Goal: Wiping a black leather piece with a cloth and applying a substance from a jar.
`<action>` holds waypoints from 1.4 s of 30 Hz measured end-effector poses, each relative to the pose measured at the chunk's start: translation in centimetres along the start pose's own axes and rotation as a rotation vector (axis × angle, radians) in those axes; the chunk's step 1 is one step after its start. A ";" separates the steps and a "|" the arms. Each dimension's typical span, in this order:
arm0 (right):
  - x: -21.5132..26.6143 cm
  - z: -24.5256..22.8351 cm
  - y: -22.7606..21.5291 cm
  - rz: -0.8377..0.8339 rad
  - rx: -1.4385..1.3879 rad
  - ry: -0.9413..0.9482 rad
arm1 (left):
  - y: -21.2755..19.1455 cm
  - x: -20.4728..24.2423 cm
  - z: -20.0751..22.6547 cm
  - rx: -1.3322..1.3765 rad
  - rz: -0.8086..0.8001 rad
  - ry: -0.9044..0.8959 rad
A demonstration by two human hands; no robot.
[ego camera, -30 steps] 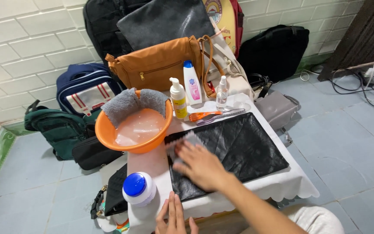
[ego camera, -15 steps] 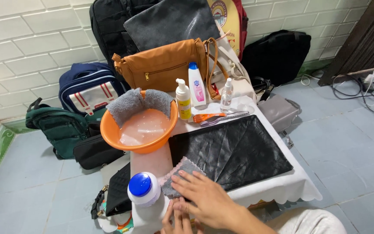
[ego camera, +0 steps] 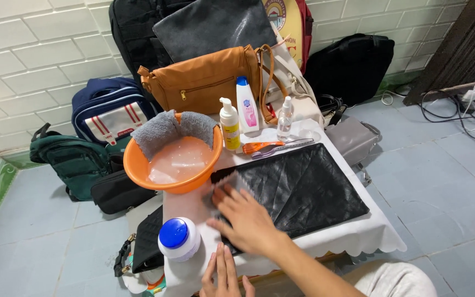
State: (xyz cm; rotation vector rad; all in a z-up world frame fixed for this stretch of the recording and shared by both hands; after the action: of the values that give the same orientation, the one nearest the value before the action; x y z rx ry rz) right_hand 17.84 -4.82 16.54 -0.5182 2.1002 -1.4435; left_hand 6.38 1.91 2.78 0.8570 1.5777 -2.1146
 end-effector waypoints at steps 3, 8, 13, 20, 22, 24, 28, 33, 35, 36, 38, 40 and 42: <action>4.1 -2.1 -0.3 -0.040 -0.116 -0.029 | 1.3 1.3 -0.5 -0.032 0.129 0.048; 9.6 -2.8 0.7 0.025 -0.128 -0.033 | -2.2 -1.2 1.7 -0.223 0.141 -0.014; 13.0 1.9 0.2 0.008 -0.002 0.156 | -2.5 -1.5 1.9 -0.123 -0.080 0.015; 16.8 8.4 -2.7 0.206 0.138 0.555 | -2.9 -1.7 2.1 -0.172 -0.177 -0.042; 16.1 7.2 -2.3 0.270 0.167 0.594 | -3.0 -1.7 2.0 -0.198 -0.179 -0.052; 14.8 5.3 -1.0 0.278 0.092 0.611 | -2.7 -1.5 1.8 -0.149 -0.159 -0.023; 11.5 -2.2 1.9 0.381 0.120 0.227 | -3.1 -1.8 2.0 -0.185 -0.122 -0.029; 11.5 -2.2 3.2 0.148 -0.045 0.110 | -3.3 -1.7 2.0 -0.281 -0.019 0.011; 13.4 0.2 -1.1 0.234 -0.030 0.204 | -3.4 -1.8 1.8 -0.220 -0.068 0.006; 14.7 1.7 -3.6 0.315 -0.011 0.292 | -3.1 -1.8 1.7 -0.157 -0.116 -0.006; 17.6 6.8 -5.0 0.371 0.006 0.361 | -3.5 -2.2 2.0 -0.155 -0.150 -0.023; 20.0 10.9 -5.7 0.424 0.021 0.431 | -3.7 -2.1 2.1 -0.154 -0.187 -0.040; 21.6 15.3 -4.8 0.256 0.154 0.672 | -3.9 -2.3 2.3 -0.171 -0.183 -0.058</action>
State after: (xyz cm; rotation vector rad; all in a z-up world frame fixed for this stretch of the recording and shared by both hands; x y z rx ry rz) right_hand 10.47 -30.29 12.18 0.3418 2.3929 -1.7620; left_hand 5.18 0.75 7.58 0.6103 1.8355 -2.0659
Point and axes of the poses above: each hand's wrist, its own x-axis away from the middle knuckle, its own y-axis out of the palm, z = x × y, the point moved 8 cm from there along -x, towards the middle knuckle, and after that the axes turned 6 degrees about -z, right-handed, at the moved point
